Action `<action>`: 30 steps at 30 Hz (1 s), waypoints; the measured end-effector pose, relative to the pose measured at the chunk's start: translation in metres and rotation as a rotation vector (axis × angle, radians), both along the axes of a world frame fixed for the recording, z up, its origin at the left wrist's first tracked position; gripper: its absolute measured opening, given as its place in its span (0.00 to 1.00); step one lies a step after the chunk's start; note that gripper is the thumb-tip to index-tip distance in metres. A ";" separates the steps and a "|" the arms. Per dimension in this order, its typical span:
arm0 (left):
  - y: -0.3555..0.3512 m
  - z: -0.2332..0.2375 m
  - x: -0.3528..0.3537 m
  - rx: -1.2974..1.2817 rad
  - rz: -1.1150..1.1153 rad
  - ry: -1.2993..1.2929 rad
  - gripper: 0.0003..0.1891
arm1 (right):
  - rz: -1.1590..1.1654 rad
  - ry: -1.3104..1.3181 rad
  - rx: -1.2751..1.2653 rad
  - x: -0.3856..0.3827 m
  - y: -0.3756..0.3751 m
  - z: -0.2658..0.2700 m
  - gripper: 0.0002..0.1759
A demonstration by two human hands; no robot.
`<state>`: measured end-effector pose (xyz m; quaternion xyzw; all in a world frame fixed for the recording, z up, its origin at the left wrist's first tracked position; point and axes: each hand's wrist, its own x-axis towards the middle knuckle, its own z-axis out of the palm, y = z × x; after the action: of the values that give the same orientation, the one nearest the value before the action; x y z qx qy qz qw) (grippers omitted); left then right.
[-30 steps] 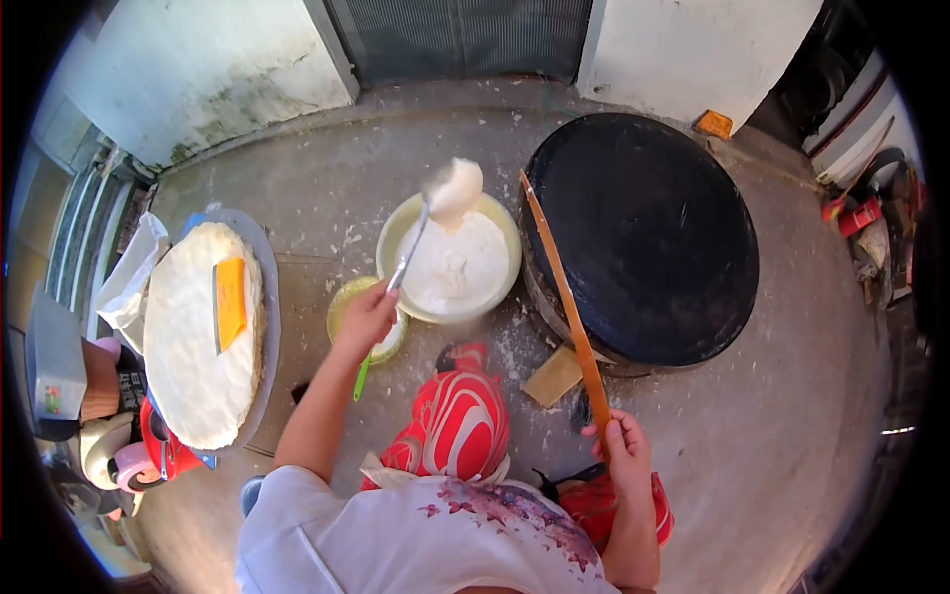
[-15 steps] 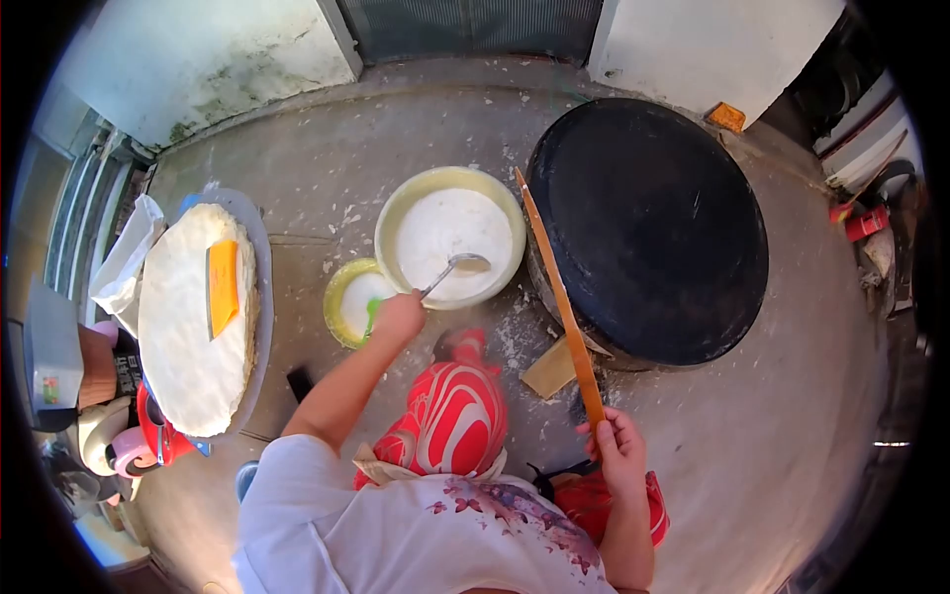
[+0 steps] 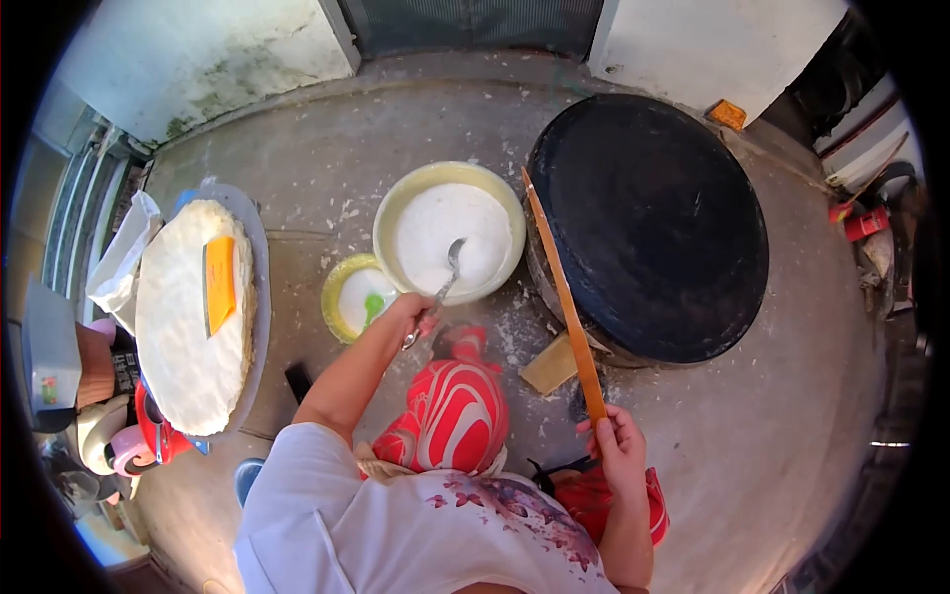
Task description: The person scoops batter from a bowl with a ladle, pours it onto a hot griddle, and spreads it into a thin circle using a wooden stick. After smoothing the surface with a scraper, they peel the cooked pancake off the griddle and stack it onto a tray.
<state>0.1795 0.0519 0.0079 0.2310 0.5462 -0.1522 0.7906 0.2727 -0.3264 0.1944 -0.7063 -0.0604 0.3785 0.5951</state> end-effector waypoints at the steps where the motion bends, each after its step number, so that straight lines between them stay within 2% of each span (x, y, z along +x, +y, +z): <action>1: -0.002 0.015 -0.003 -0.087 0.070 -0.027 0.14 | -0.002 0.004 0.003 0.001 0.001 0.000 0.12; 4: -0.002 0.048 -0.023 -0.205 0.171 -0.139 0.15 | -0.009 0.006 0.009 0.001 0.000 -0.001 0.12; 6: -0.002 0.074 -0.037 -0.180 0.183 -0.162 0.15 | -0.011 0.003 0.017 0.000 0.000 0.000 0.12; 10: 0.001 0.127 -0.061 -0.061 0.177 -0.280 0.16 | -0.035 0.034 0.030 -0.001 -0.002 0.000 0.12; 13: -0.005 0.166 -0.073 0.169 0.117 -0.376 0.14 | -0.069 0.067 0.041 0.000 -0.002 0.002 0.12; 19: -0.008 0.205 -0.071 0.242 0.136 -0.523 0.15 | -0.135 0.055 0.070 0.001 -0.006 -0.002 0.12; 24: -0.005 0.176 -0.051 0.218 0.127 -0.644 0.15 | -0.166 0.047 0.074 0.005 -0.016 0.000 0.14; 26: -0.007 0.140 -0.042 0.180 0.157 -0.525 0.16 | -0.167 0.115 0.041 0.005 -0.019 0.004 0.17; 28: -0.007 0.093 -0.036 0.084 0.172 -0.518 0.15 | -0.144 0.120 0.048 0.005 -0.019 0.008 0.17; 30: -0.009 0.051 -0.036 -0.006 0.199 -0.260 0.14 | -0.118 0.128 0.056 0.002 -0.018 0.014 0.17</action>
<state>0.1433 0.0434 0.0589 0.1913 0.4590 -0.0436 0.8665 0.2747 -0.3448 0.2082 -0.6661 0.0088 0.3855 0.6384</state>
